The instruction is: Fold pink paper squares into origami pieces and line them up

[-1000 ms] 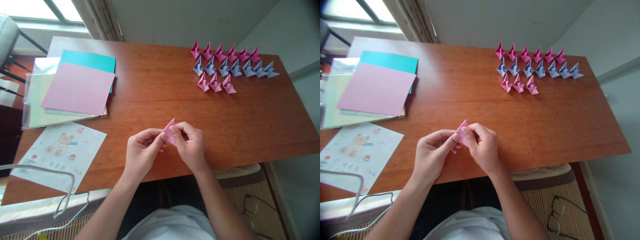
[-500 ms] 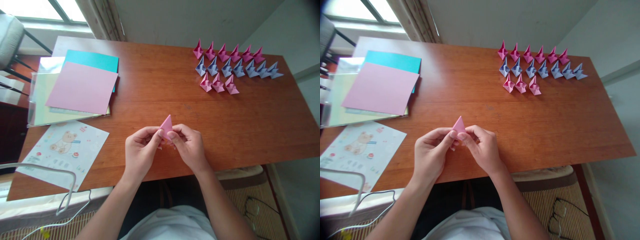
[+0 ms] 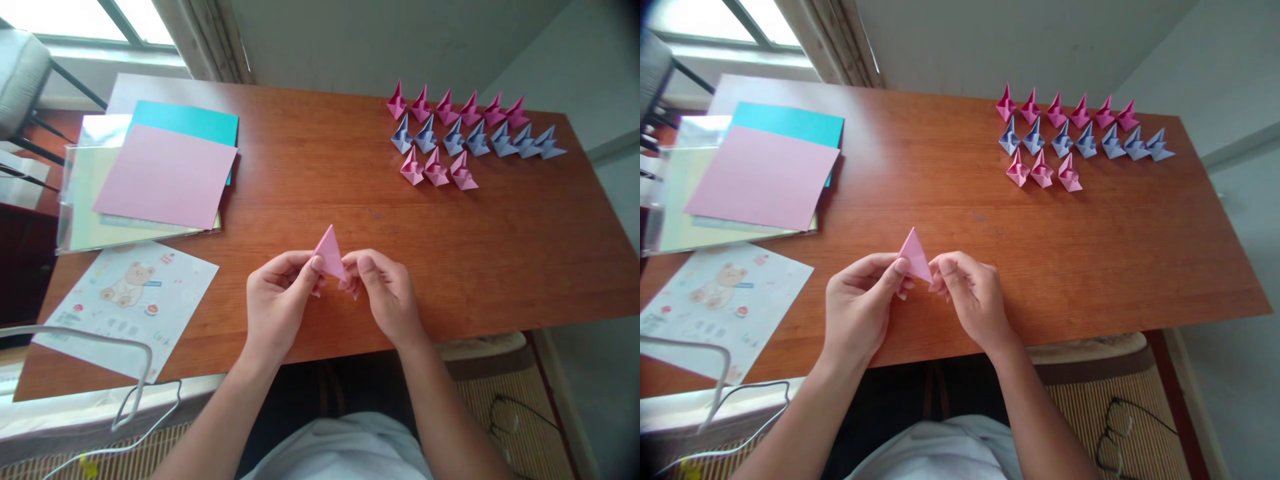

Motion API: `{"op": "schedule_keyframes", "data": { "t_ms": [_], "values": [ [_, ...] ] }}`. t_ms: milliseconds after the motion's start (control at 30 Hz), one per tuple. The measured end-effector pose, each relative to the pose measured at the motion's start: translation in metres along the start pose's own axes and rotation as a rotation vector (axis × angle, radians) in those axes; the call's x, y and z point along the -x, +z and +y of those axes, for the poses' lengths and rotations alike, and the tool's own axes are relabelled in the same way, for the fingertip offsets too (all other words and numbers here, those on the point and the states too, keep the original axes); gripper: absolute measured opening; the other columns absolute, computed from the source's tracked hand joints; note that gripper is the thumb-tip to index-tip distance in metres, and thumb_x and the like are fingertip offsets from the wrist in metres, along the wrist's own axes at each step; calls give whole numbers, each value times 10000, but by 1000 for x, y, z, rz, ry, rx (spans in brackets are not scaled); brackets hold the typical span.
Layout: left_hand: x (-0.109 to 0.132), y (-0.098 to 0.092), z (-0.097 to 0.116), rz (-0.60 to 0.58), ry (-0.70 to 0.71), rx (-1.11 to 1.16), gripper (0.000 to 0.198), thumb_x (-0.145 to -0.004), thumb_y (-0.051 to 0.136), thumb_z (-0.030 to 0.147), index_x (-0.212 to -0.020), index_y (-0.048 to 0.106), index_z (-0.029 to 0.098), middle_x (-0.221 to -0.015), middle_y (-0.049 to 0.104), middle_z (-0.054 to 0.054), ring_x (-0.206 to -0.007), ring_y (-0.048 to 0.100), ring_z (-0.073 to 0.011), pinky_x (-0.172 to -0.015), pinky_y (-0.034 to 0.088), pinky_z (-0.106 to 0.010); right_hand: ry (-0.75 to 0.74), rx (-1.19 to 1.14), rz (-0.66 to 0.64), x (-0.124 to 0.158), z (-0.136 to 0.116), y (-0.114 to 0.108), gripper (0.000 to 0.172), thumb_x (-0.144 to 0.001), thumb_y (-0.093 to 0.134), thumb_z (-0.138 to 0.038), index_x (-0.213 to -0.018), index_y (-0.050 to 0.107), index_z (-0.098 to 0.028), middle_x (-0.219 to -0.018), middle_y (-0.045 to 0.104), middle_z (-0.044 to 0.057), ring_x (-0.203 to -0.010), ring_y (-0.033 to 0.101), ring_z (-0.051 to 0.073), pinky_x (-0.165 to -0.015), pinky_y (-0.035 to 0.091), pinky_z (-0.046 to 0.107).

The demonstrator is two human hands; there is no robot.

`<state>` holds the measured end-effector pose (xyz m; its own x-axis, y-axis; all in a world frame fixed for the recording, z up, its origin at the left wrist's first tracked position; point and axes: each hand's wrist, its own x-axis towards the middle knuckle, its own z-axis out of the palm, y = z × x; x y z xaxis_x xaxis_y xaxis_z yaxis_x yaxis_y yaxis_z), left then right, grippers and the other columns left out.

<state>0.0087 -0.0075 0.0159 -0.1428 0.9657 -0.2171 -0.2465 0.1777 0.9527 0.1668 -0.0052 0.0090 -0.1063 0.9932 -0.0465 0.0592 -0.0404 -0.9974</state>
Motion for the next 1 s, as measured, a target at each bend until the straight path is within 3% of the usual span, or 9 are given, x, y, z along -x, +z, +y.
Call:
{"op": "schedule_keyframes", "data": {
  "t_ms": [433, 533, 667, 800, 1000],
  "values": [
    [0, 0, -1, 6, -7, 41, 83, -833, 820, 278, -864, 805, 202, -716, 747, 6, -614, 646, -77, -548, 525, -133, -84, 260, -31, 2, -9, 4, 237, -983, 623, -320, -775, 634, -207, -650, 624, -41, -576, 563, 101, -562, 405, 244],
    [1, 0, 0, -14, -21, 35, 92, -830, 819, 284, -856, 801, 198, -707, 743, 1, -616, 647, -86, -548, 527, -143, -79, 259, -47, 2, -10, 1, 289, -969, 633, -325, -709, 589, -206, -597, 569, -50, -532, 504, 96, -531, 369, 250],
    [2, 0, 3, -40, -31, -67, 139, -817, 823, 310, -839, 796, 176, -688, 738, -15, -587, 646, -106, -527, 528, -173, -52, 242, -104, -1, -11, -4, 296, -990, 580, -367, -740, 618, -211, -642, 603, -30, -578, 541, 119, -553, 391, 264],
    [3, 1, 3, -186, -7, -225, 180, -842, 789, 340, -822, 789, 161, -666, 733, -33, -567, 644, -128, -508, 506, -199, -95, 232, 82, -7, -9, -5, 201, -970, 621, -394, -868, 675, -229, -763, 687, -6, -683, 619, 148, -634, 467, 280],
    [3, 0, 4, -296, 19, -283, 228, -912, 707, 354, -813, 770, 158, -677, 729, -41, -590, 652, -138, -526, 502, -209, -100, 137, 189, -9, -4, -2, 242, -952, 664, -366, -753, 649, -229, -676, 629, -23, -631, 566, 134, -608, 439, 277]
  ]
}}
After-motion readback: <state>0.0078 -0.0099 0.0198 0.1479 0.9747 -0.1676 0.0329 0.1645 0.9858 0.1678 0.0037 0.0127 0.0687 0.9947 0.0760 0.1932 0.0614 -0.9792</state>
